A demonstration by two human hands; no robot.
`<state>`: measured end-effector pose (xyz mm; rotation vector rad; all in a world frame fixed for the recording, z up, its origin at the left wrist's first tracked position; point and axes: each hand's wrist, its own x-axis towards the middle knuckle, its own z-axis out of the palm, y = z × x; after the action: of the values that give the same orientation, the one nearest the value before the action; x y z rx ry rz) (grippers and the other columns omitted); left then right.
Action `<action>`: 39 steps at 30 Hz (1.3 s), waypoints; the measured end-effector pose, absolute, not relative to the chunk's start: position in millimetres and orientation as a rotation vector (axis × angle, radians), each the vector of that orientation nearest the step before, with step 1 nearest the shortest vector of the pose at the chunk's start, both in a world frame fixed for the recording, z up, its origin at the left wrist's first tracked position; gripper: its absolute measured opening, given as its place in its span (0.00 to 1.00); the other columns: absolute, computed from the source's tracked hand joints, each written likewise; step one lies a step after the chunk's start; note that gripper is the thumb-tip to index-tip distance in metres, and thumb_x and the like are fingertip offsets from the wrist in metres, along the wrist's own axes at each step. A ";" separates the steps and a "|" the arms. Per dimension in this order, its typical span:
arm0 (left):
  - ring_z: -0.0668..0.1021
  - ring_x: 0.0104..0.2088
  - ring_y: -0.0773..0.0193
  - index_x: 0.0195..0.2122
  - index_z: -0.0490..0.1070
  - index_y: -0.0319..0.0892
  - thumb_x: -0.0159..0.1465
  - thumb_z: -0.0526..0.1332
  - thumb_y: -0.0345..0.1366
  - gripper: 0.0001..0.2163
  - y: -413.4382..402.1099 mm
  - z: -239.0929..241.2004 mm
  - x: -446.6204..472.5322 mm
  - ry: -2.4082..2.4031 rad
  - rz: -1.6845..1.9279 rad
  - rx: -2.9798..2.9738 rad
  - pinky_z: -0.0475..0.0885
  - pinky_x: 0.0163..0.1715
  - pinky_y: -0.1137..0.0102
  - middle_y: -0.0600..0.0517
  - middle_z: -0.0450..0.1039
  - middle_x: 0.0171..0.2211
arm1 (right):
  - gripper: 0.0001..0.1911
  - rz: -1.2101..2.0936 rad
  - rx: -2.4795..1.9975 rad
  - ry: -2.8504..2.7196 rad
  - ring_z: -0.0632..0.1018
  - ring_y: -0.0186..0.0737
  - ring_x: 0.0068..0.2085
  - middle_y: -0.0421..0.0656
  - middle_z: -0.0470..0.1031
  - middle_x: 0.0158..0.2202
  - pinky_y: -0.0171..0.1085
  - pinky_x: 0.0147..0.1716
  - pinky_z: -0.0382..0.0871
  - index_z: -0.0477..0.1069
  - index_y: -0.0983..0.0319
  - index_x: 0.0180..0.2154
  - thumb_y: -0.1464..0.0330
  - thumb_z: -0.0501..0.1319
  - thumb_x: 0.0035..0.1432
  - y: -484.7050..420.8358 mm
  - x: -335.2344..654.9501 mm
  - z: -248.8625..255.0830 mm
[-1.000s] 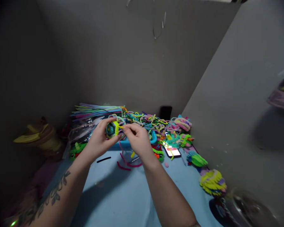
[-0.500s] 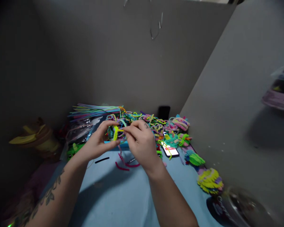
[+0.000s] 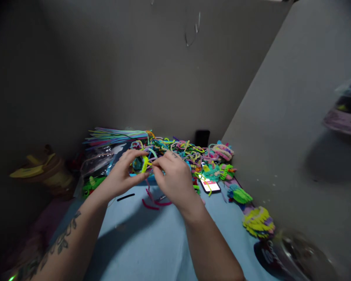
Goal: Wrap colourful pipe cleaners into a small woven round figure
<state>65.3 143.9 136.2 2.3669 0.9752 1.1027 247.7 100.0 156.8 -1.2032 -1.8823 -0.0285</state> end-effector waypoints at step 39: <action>0.70 0.59 0.54 0.39 0.62 0.45 0.58 0.64 0.34 0.12 146.7 137.4 60.5 0.719 1.044 1.769 0.74 0.47 0.62 0.42 0.61 0.62 | 0.06 0.332 -1.111 -1.795 0.73 0.37 0.38 0.42 0.69 0.35 0.38 0.39 0.67 0.75 0.60 0.29 0.74 0.61 0.56 110.8 256.8 155.3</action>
<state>60.5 146.7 137.4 1.7694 0.7195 1.0445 256.8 110.8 155.3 -1.1106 -1.7949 0.3318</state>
